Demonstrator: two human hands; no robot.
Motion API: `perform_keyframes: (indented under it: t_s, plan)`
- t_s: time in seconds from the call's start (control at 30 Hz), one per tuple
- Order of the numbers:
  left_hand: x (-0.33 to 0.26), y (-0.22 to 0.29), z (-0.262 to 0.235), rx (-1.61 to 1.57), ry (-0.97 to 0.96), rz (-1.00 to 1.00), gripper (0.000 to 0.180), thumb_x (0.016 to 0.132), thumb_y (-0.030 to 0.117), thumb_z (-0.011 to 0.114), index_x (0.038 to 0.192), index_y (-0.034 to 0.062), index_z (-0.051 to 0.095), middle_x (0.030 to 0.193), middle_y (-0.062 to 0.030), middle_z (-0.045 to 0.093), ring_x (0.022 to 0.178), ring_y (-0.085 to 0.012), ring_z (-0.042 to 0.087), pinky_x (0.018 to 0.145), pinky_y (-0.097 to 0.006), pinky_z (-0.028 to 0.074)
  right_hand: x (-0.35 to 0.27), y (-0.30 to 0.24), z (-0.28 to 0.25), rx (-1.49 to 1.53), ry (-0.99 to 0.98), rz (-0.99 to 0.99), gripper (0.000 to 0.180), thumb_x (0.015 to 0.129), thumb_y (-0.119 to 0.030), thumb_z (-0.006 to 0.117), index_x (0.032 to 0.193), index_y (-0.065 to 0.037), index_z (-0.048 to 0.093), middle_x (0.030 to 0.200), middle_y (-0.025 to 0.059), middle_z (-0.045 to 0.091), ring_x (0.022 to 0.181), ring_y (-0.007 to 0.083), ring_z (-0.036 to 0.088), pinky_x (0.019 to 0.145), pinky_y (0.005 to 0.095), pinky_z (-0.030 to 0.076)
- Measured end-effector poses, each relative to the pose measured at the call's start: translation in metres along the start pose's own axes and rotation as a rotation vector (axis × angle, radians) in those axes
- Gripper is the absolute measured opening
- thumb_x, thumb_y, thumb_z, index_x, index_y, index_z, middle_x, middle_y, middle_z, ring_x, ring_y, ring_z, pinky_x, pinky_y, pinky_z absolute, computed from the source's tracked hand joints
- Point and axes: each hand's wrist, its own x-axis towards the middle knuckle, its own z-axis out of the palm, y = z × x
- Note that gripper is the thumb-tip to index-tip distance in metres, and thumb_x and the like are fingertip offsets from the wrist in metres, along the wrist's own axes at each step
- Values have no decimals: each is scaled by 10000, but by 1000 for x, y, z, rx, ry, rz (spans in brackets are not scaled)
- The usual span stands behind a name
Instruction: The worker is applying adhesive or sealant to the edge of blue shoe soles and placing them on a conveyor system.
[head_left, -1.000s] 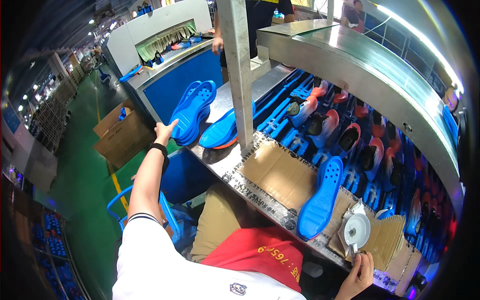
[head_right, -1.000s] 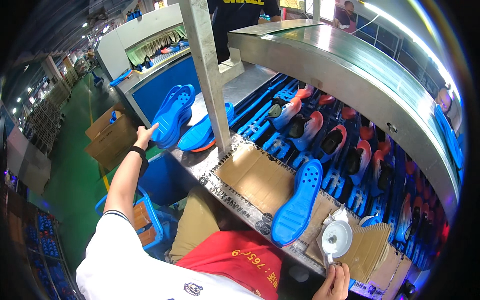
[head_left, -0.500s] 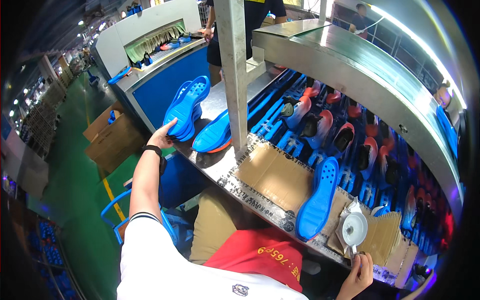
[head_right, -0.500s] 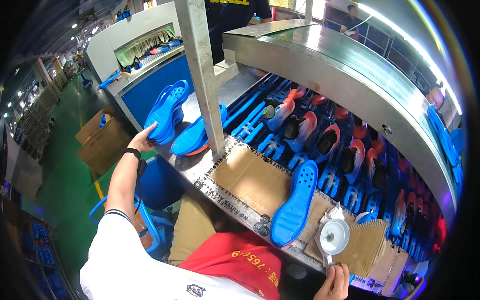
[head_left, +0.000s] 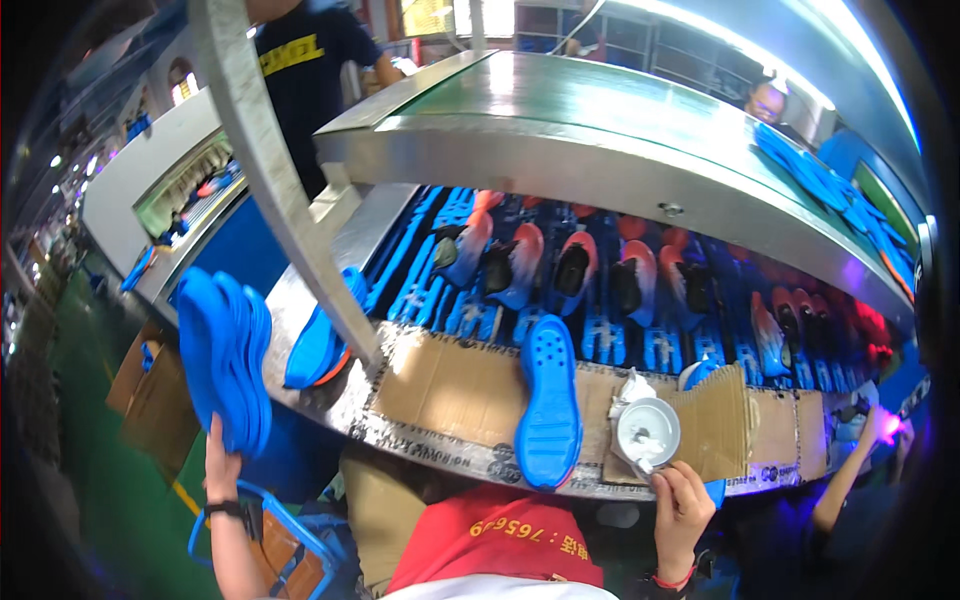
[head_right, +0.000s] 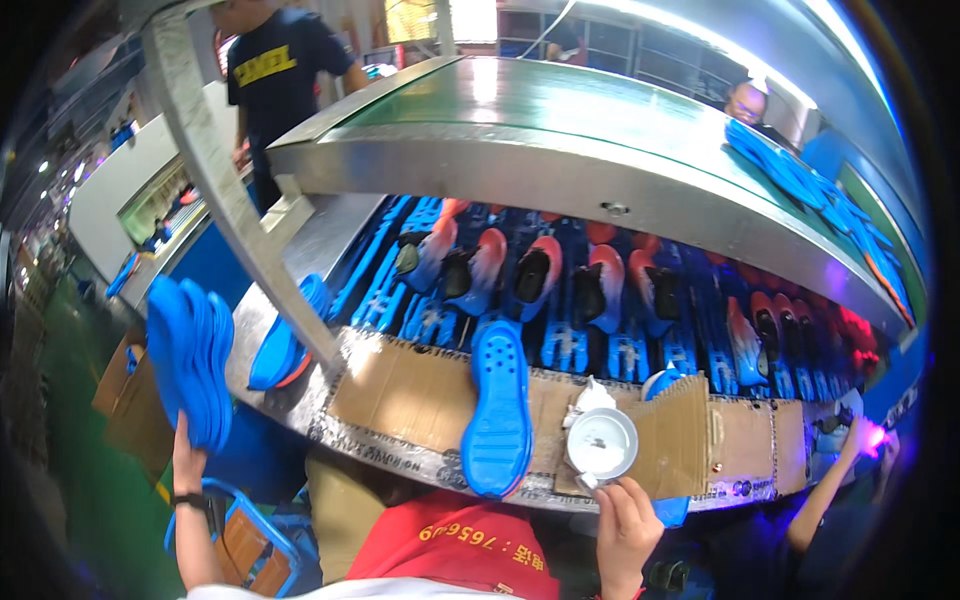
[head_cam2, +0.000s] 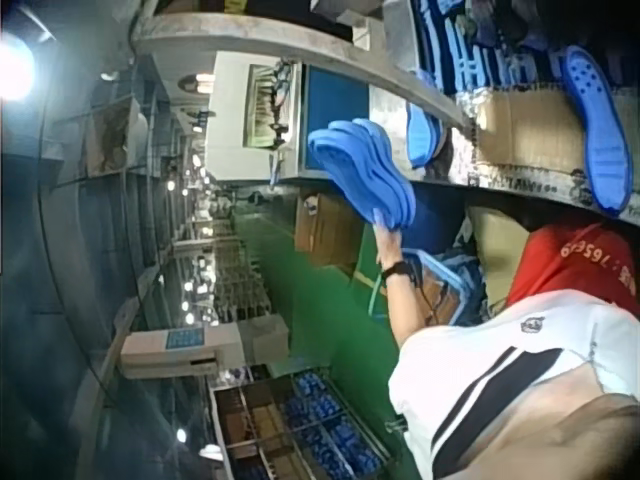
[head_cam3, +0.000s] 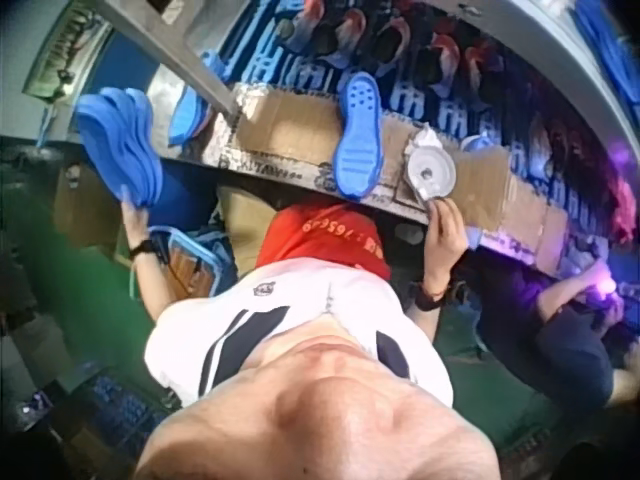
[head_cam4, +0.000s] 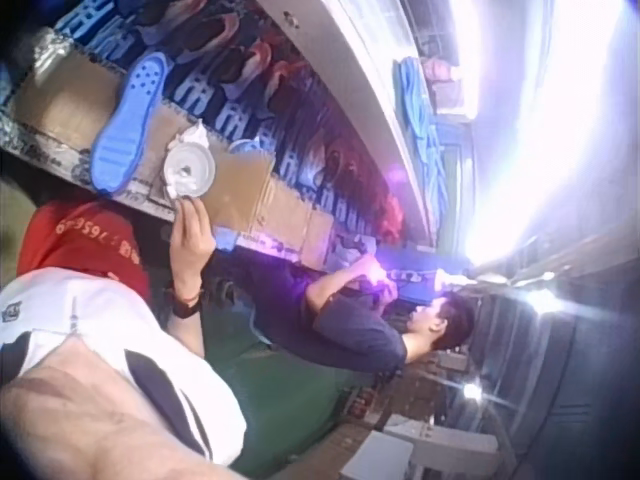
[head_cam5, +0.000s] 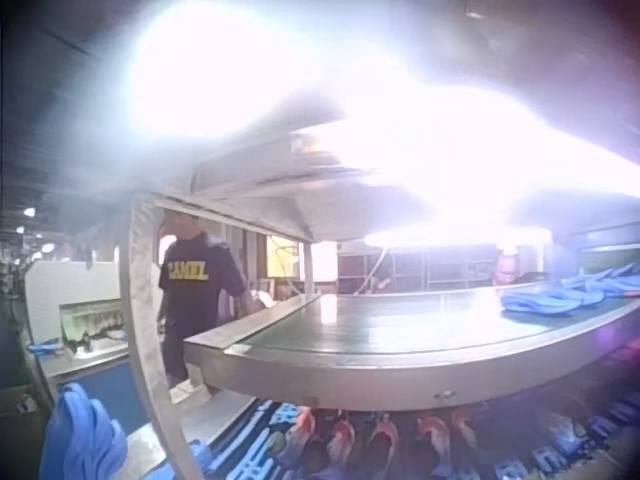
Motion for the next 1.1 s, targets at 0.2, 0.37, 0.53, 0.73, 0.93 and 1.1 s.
perform_keyframes:
  t_s: [0.2,0.37,0.53,0.73,0.93,1.1]
  plan:
    - [-85,-59,93,32,-68,-171,689,889,406,628,1400,44,340,1334,-135,491,1211,-308,491,1023,-480,399,6,0,9,0,22,6,152,732,1,733,866,-18,663,881,155,663,703,297,660,603,331,520]
    - [-52,-95,187,5,-244,-262,690,867,362,678,1360,-14,374,1303,-133,516,1181,-292,520,996,-452,432,8,-5,9,16,22,-12,137,740,-28,740,857,-42,670,878,133,666,695,288,664,585,328,526]
    - [4,-119,196,267,-127,-260,619,935,450,545,1333,-8,422,1263,-146,540,1137,-288,553,786,-389,547,-6,1,4,3,4,8,133,739,-47,746,850,-42,672,876,124,666,687,289,662,572,330,524]
    - [12,-99,191,704,-94,-201,600,953,464,485,1157,-99,457,1157,-249,500,957,-354,574,574,-350,510,-12,-3,2,6,28,28,123,727,-22,737,834,-27,677,853,117,669,686,269,665,575,319,517]
    - [22,-67,223,1279,-192,751,259,833,69,650,930,-16,426,922,-135,413,787,-266,420,725,-367,394,-3,-11,9,39,10,-7,128,726,-40,750,836,-44,685,863,123,674,671,270,669,571,317,530]
    - [44,-68,221,1381,-290,798,181,829,-6,581,917,-18,424,938,-174,415,864,-333,420,796,-433,363,-5,-13,11,35,17,-22,133,726,-53,757,840,-48,688,863,126,676,658,272,669,565,316,533]
